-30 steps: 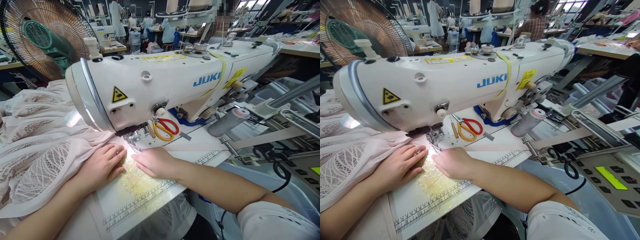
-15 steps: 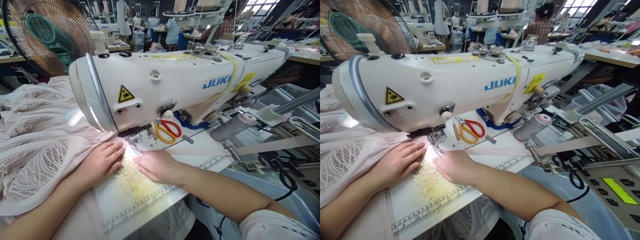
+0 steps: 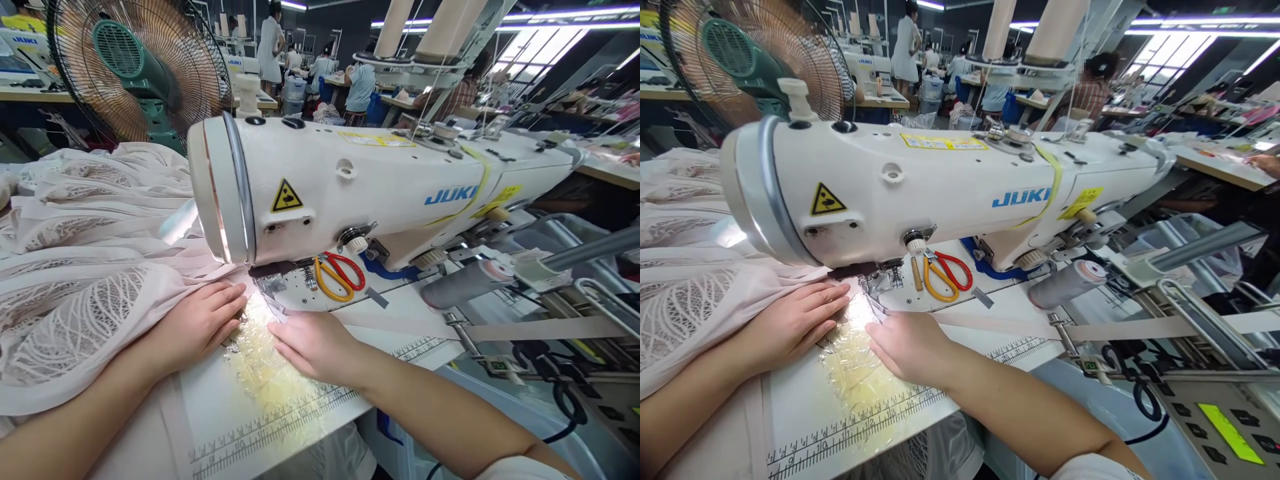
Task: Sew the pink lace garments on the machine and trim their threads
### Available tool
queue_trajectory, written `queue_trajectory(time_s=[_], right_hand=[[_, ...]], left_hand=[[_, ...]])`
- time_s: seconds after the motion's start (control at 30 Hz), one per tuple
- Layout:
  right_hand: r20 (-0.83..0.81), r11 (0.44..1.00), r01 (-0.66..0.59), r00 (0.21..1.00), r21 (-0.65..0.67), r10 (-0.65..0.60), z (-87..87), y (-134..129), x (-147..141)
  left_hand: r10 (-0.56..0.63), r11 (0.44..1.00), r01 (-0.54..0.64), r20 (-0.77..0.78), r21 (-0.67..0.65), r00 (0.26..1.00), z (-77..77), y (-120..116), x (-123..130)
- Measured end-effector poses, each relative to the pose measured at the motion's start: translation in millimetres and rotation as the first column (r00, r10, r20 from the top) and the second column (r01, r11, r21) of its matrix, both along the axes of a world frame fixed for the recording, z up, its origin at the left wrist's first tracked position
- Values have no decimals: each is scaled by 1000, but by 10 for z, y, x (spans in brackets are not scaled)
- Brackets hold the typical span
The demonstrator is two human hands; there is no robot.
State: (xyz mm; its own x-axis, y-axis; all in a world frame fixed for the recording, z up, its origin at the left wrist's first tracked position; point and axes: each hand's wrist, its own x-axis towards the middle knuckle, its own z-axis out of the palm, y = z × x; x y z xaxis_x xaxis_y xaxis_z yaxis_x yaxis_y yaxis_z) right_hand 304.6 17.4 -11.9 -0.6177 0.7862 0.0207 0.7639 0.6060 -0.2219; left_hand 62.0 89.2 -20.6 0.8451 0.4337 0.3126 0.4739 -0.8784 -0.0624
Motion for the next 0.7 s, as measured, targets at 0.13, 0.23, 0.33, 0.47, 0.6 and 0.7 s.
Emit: queue_trajectory(time_s=[0.13,0.23,0.33,0.47,0.6,0.7], right_hand=[[-35,999,-16,999,33,17,-64,-6,3],[-65,998,-35,997,55,39,-106,20,17],[-142,989,-59,987,133,78,-96,35,35],[-317,946,-91,929,311,194,24,-137,-126],[-306,910,-270,879,313,366,63,-604,-708],[-304,896,-286,868,340,393,-94,-945,-1242]], left_hand=[[35,997,-35,-6,70,999,-33,28,13],[77,993,-74,-28,94,997,-60,44,20],[124,989,-119,-54,90,991,-90,68,17],[176,984,-178,-90,-12,980,-61,115,19],[209,962,-233,-163,-142,964,95,60,-1],[266,944,-299,-216,-138,939,233,-158,-145]])
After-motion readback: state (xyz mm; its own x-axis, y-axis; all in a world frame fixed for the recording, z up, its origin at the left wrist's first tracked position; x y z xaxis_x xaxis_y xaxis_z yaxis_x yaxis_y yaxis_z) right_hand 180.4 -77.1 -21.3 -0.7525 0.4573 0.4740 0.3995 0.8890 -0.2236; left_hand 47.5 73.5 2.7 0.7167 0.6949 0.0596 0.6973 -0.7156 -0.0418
